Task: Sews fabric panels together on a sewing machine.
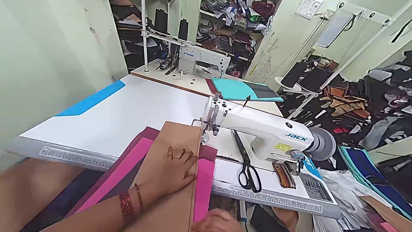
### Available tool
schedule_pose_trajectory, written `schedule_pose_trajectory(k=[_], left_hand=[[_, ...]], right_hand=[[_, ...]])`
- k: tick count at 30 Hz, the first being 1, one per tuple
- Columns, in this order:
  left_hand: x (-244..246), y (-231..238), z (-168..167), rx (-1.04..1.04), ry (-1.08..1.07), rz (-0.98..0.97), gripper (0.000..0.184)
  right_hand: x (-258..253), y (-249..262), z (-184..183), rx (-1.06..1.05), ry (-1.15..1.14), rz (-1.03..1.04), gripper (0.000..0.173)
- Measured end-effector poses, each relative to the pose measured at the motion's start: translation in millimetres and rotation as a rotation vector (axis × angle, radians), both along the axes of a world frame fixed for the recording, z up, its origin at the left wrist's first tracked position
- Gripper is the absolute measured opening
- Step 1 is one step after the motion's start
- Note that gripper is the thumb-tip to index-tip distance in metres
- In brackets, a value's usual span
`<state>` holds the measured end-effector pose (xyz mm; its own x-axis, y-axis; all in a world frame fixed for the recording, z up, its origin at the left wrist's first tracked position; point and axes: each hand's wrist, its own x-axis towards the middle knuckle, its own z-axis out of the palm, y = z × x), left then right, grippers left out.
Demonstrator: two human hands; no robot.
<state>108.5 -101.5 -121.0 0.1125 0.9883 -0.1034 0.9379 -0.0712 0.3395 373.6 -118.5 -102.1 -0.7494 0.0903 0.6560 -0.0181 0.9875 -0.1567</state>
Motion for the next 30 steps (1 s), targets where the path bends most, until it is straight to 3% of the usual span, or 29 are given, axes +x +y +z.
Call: schedule_pose_trajectory(k=[3, 5, 7, 10, 12, 16, 18, 20, 22, 24, 27, 30], left_hand=[[0.9, -0.3, -1.3, 0.022, -0.005, 0.014, 0.069], [1.3, 0.0, -2.8, 0.031, 0.006, 0.008, 0.069], [1.0, 0.9, -5.8, 0.05, 0.018, -0.001, 0.069], [0.7, 3.3, -3.9, 0.054, 0.004, 0.016, 0.066], [1.7, 6.7, -0.8, 0.071, -0.019, 0.05, 0.06], [2.9, 24.9, 5.4, 0.078, -0.011, 0.085, 0.047], [1.4, 29.2, -4.9, 0.126, 0.019, 0.071, 0.048], [1.9, 28.4, -17.5, 0.274, 0.048, 0.065, 0.05], [3.4, 27.4, -23.2, 0.413, 0.088, 0.068, 0.053], [4.6, 26.0, -20.8, 0.394, 0.066, 0.059, 0.056], [5.9, 25.3, -19.0, 0.326, 0.063, 0.061, 0.06], [6.5, 25.5, -20.3, 0.326, 0.061, 0.066, 0.062]], right_hand=[[49.6, 68.1, 45.1, 0.197, 0.073, -0.495, 0.054], [94.6, 143.3, 89.8, 0.223, 0.16, -0.904, 0.048], [142.4, 214.8, 132.5, 0.013, 0.135, -1.228, 0.055], [184.6, 284.9, 149.9, -0.373, 0.064, -1.487, 0.061], [188.5, 294.5, 136.9, -0.484, 0.105, -1.536, 0.05], [177.8, 263.3, 65.9, -0.472, 0.556, -1.493, 0.049], [181.2, 258.1, 16.2, -0.5, 0.621, -1.477, 0.046], [187.2, 257.1, -3.9, -0.498, 0.621, -1.476, 0.044], [184.8, 256.2, 18.7, -0.383, 0.68, -1.503, 0.047], [186.1, 262.9, 58.1, -0.245, 0.668, -1.478, 0.047], [188.6, 278.8, 111.5, -0.323, 0.345, -1.5, 0.049], [181.1, 282.6, 108.5, -0.364, 0.333, -1.554, 0.048]])
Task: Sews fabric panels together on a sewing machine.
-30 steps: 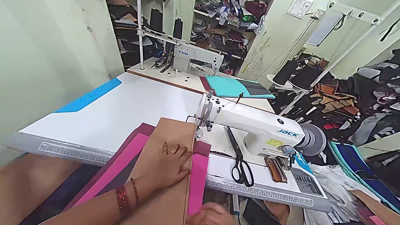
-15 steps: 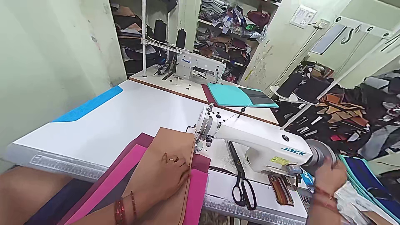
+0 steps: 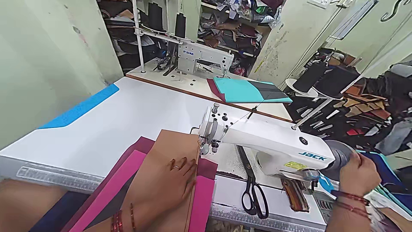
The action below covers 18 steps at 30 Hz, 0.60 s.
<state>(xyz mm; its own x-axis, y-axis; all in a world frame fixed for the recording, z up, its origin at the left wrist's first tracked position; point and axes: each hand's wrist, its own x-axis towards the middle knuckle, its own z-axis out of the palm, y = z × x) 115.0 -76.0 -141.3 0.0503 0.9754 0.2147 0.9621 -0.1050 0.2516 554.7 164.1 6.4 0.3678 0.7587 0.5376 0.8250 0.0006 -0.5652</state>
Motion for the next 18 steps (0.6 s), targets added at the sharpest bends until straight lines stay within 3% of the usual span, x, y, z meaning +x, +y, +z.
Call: schedule_pose_trajectory(k=[5, 7, 9, 13, 18], left_hand=[[-1.6, 0.6, 4.1, -0.106, 0.002, -0.003, 0.063], [-3.8, 1.6, 3.9, -0.091, 0.012, -0.017, 0.063], [-6.2, 3.4, 4.5, -0.066, 0.022, -0.033, 0.062], [-11.2, 13.8, 12.0, -0.153, -0.005, -0.071, 0.062], [-16.2, 31.0, 10.2, -0.178, -0.031, -0.102, 0.062]], right_hand=[[-15.2, -30.3, -80.4, 0.176, 0.308, -0.144, 0.047], [-9.6, -30.9, -85.2, 0.278, 0.274, -0.144, 0.047], [1.4, -20.7, -59.3, 0.37, 0.108, -0.094, 0.047], [2.0, 22.4, 30.0, 0.032, -0.2, 0.112, 0.054], [-6.0, 87.1, 55.5, -0.528, -0.464, 0.117, 0.051]])
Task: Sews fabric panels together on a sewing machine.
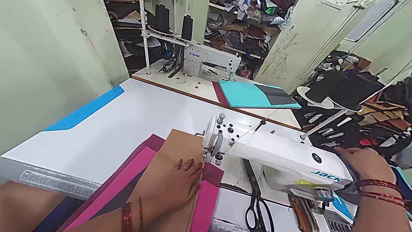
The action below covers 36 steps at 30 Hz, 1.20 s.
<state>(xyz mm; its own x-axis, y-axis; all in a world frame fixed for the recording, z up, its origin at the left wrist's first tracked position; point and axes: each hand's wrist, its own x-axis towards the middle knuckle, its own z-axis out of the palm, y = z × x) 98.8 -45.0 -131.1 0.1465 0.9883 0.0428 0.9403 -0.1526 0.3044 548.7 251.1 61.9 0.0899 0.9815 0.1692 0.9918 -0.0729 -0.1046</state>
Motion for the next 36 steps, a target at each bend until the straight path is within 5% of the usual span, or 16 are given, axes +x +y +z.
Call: schedule_pose_trajectory(k=[5, 9, 13, 16, 22, 28, 31, 36], left_hand=[[-1.5, 2.8, 4.1, -0.087, -0.037, -0.006, 0.061], [-1.2, 4.9, 7.9, -0.109, -0.012, -0.003, 0.063], [-1.0, 3.2, 4.1, -0.08, -0.019, -0.001, 0.063], [-0.5, 3.5, 4.6, -0.068, -0.022, 0.008, 0.062], [2.1, 3.4, 2.9, -0.026, -0.013, 0.019, 0.061], [1.6, 3.9, 4.4, -0.045, -0.022, 0.034, 0.06], [0.8, 4.4, 6.7, -0.084, -0.053, 0.034, 0.06], [0.6, 6.9, 14.5, -0.203, -0.052, 0.037, 0.06]], right_hand=[[3.0, -9.9, -6.4, -0.104, -0.021, -0.106, 0.045], [5.2, -59.1, -27.1, 0.27, 0.187, -0.118, 0.048], [10.4, -102.3, -102.9, 0.655, 0.472, -0.166, 0.05], [8.4, -118.6, -141.6, 0.729, 0.669, -0.154, 0.046], [-66.1, -184.8, -148.5, 0.792, 0.455, 0.15, 0.056], [-46.8, -172.4, -105.1, 0.931, 0.57, 0.095, 0.047], [-70.7, -191.2, -121.6, 0.773, 0.439, 0.503, 0.049], [-185.5, -282.6, -212.5, 0.175, 0.242, 1.372, 0.043]])
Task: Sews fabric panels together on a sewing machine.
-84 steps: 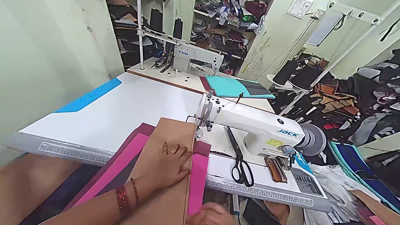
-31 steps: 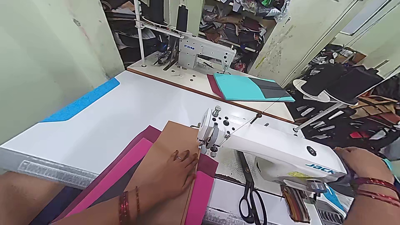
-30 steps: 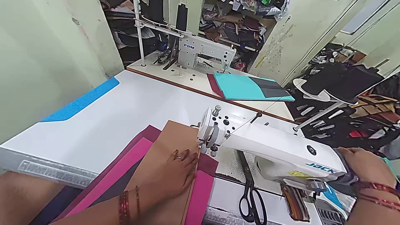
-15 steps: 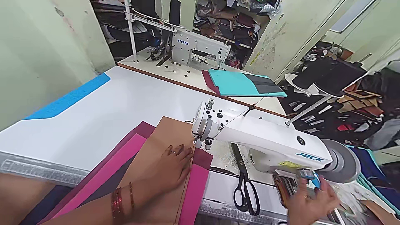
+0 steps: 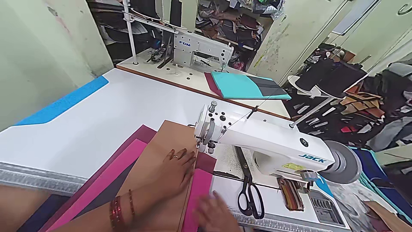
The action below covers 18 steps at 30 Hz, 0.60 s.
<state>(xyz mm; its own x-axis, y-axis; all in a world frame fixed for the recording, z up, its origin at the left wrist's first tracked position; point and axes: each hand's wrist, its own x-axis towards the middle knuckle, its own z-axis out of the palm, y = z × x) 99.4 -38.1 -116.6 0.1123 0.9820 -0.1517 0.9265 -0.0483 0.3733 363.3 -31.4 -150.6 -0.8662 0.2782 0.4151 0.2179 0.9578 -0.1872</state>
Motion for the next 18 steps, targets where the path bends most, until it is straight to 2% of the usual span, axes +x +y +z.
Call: schedule_pose_trajectory(k=[2, 6, 18], left_hand=[[-0.2, 0.0, 1.3, 0.001, 0.006, 0.002, 0.06], [-2.4, 4.6, -1.4, 0.037, 0.013, -0.004, 0.06], [-9.9, 40.4, 10.0, -0.068, -0.03, 0.022, 0.057]], right_hand=[[-26.2, -19.3, -16.9, 0.053, -0.001, 0.028, 0.037], [-48.0, -29.4, -24.7, 0.234, 0.109, -0.178, 0.031], [-56.7, -3.9, -20.7, 0.142, 0.204, -0.264, 0.031]])
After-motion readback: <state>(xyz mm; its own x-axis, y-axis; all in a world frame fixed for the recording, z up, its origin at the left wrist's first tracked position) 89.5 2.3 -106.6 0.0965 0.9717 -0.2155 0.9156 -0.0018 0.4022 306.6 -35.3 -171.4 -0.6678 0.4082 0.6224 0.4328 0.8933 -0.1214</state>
